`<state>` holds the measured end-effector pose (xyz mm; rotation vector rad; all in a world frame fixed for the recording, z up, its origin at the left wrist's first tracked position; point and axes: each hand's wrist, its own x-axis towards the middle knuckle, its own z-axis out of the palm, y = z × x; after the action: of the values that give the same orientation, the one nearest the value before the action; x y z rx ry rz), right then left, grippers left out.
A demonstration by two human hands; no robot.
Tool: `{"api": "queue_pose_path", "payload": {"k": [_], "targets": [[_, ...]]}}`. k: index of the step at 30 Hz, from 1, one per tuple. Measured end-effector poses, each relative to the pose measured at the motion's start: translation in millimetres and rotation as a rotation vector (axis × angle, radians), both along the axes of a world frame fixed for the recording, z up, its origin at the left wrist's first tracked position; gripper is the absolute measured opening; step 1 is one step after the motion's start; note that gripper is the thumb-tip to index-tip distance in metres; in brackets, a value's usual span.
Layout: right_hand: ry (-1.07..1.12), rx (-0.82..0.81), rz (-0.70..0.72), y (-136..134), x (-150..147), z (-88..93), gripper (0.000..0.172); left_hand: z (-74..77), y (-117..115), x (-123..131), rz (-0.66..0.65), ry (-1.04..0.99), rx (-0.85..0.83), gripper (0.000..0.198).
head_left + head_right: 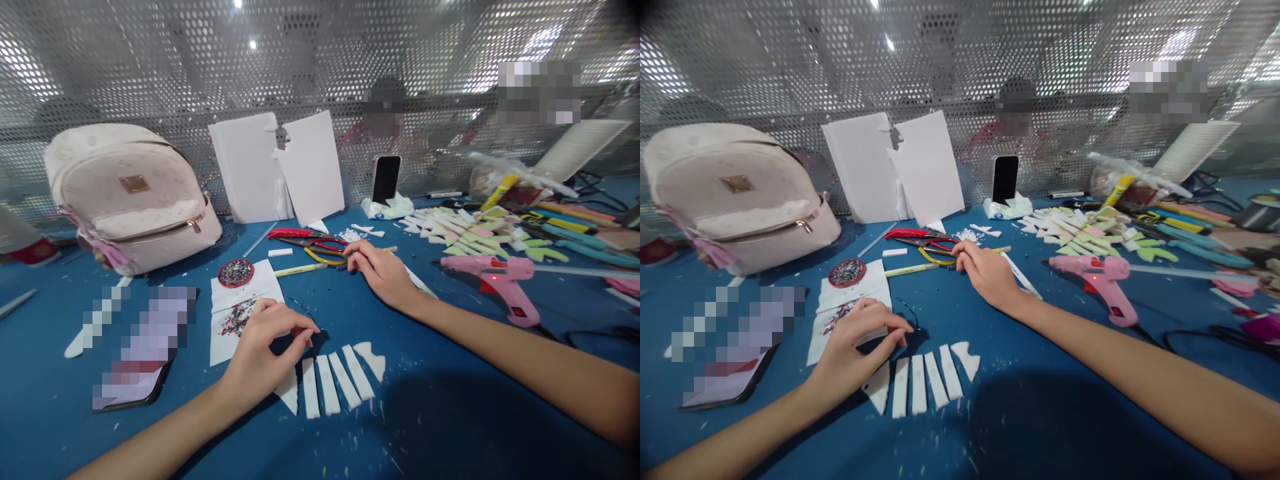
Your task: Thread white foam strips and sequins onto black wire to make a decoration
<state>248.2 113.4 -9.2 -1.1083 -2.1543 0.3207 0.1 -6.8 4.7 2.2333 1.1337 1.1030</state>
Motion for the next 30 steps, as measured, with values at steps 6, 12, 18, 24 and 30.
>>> {"api": "queue_pose_path", "payload": {"k": [6, 12, 18, 24, 30], "targets": [[-0.079, 0.075, -0.074, 0.0, -1.2, -1.4, 0.023, 0.5, -0.3, -0.6, -0.009, -0.004, -0.014, 0.018], [-0.084, 0.078, -0.074, -1.7, -0.9, -1.1, 0.023, -0.1, 0.1, -0.6, -0.015, -0.013, -0.014, 0.017], [-0.040, 0.017, -0.022, -0.8, -0.7, -1.8, 0.026, 0.0, 1.1, -0.3, -0.007, -0.005, -0.023, 0.018], [-0.084, 0.038, 0.019, 5.2, 0.2, -6.2, 0.027, -0.8, 0.1, -0.8, -0.003, 0.003, -0.040, 0.018], [-0.228, 0.129, -0.028, 10.7, 2.2, -7.1, 0.020, 0.5, 0.1, -0.7, 0.000, -0.001, -0.047, 0.018]]}}
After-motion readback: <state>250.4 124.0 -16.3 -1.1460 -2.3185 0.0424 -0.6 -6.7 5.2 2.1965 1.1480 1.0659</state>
